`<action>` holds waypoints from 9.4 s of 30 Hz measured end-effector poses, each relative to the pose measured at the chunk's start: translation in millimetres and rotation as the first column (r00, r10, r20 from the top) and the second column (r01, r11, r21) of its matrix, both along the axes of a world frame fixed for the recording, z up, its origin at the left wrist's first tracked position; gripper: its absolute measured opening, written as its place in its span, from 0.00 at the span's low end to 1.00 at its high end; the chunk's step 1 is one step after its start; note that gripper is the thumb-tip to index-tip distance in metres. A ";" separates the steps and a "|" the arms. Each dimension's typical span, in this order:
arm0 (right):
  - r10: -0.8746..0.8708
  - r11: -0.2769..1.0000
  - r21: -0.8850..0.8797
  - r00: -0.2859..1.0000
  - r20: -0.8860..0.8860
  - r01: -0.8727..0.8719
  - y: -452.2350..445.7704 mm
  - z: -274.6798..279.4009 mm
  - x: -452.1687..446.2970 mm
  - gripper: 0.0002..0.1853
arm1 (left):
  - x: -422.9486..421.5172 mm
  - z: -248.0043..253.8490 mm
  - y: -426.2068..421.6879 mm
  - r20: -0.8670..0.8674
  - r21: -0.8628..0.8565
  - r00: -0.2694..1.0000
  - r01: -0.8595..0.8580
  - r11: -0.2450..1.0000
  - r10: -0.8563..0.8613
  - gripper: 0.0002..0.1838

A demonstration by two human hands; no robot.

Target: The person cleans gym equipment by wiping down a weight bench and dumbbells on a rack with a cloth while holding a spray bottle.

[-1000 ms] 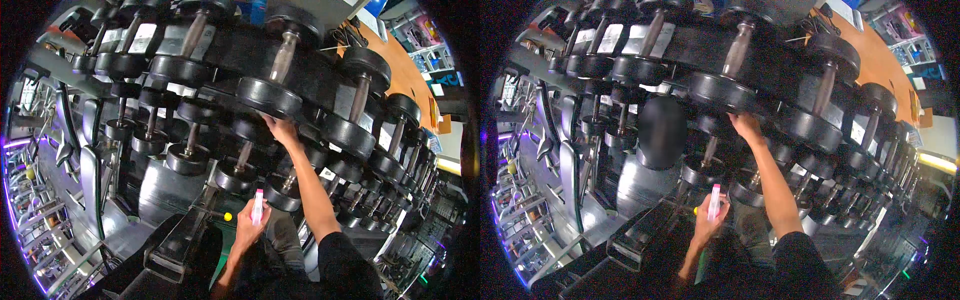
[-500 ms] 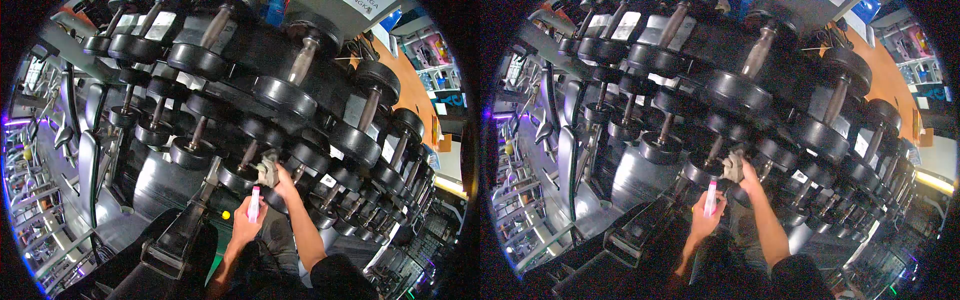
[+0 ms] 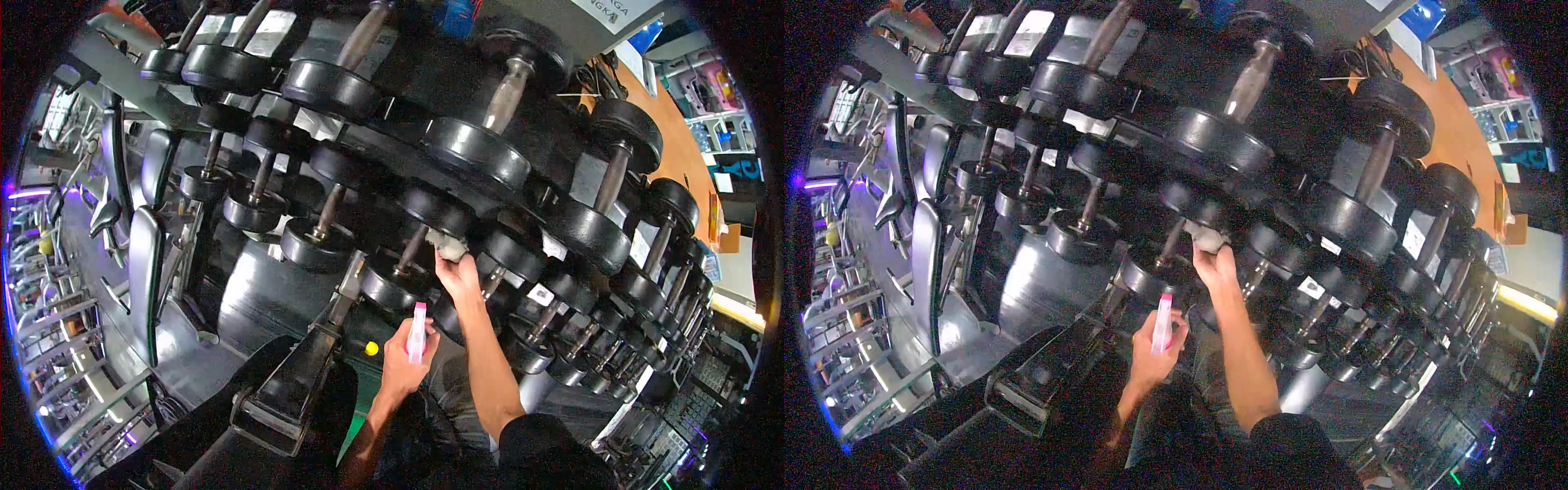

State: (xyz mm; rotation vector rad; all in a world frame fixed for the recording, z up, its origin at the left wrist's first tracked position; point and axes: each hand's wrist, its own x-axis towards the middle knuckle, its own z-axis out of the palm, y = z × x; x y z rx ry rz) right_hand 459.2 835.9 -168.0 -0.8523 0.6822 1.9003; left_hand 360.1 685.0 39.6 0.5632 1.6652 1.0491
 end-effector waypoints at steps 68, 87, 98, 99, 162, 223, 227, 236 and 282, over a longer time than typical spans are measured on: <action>-0.744 -0.180 -0.289 -0.062 0.665 -0.940 -1.1 93.0 -24.8 0.17 | 0.3 -38.6 -14.4 -0.119 -0.085 0.990 -0.083 0.993 0.073 0.11; 0.221 -0.181 0.050 0.009 0.975 -0.982 23.2 81.0 -39.5 0.18 | -5.7 -34.0 -11.8 -0.031 -0.112 0.985 -0.170 0.979 0.167 0.11; -0.176 -0.344 -0.414 -0.375 0.910 -0.843 -9.4 9.3 -141.8 0.21 | -12.0 -15.4 -3.5 -0.090 -0.106 0.969 -0.237 0.966 0.228 0.10; -0.184 -0.354 -0.420 -0.378 0.907 -0.836 -7.9 14.0 -138.7 0.22 | -12.8 -15.5 -3.4 -0.090 -0.104 0.969 -0.239 0.965 0.231 0.10; 0.510 0.442 -0.089 0.168 0.844 -0.893 -49.2 93.3 20.0 0.21 | -5.3 -60.8 -63.9 -0.117 -0.228 0.988 -0.124 0.966 0.099 0.11; -0.339 0.137 -0.103 -0.144 0.930 -0.985 -153.2 52.0 -4.9 0.40 | -15.3 -47.5 -52.7 -0.437 0.218 0.798 -0.354 0.910 0.415 0.12; -0.285 0.481 -0.004 -0.161 0.945 -0.877 -163.3 49.7 -35.6 0.33 | -12.4 -51.7 -57.4 -0.332 0.128 0.849 -0.392 0.911 0.412 0.12; 0.272 0.944 -0.002 0.776 0.569 -0.329 -178.3 -13.2 -26.2 0.28 | -10.0 -66.4 -65.9 -0.200 0.112 0.865 -0.447 0.887 0.461 0.10; -0.762 -0.353 -0.415 0.001 0.647 -0.839 -112.1 100.2 -23.3 0.19 | -18.9 -35.7 -52.3 -0.130 0.224 0.766 -0.595 0.772 0.629 0.15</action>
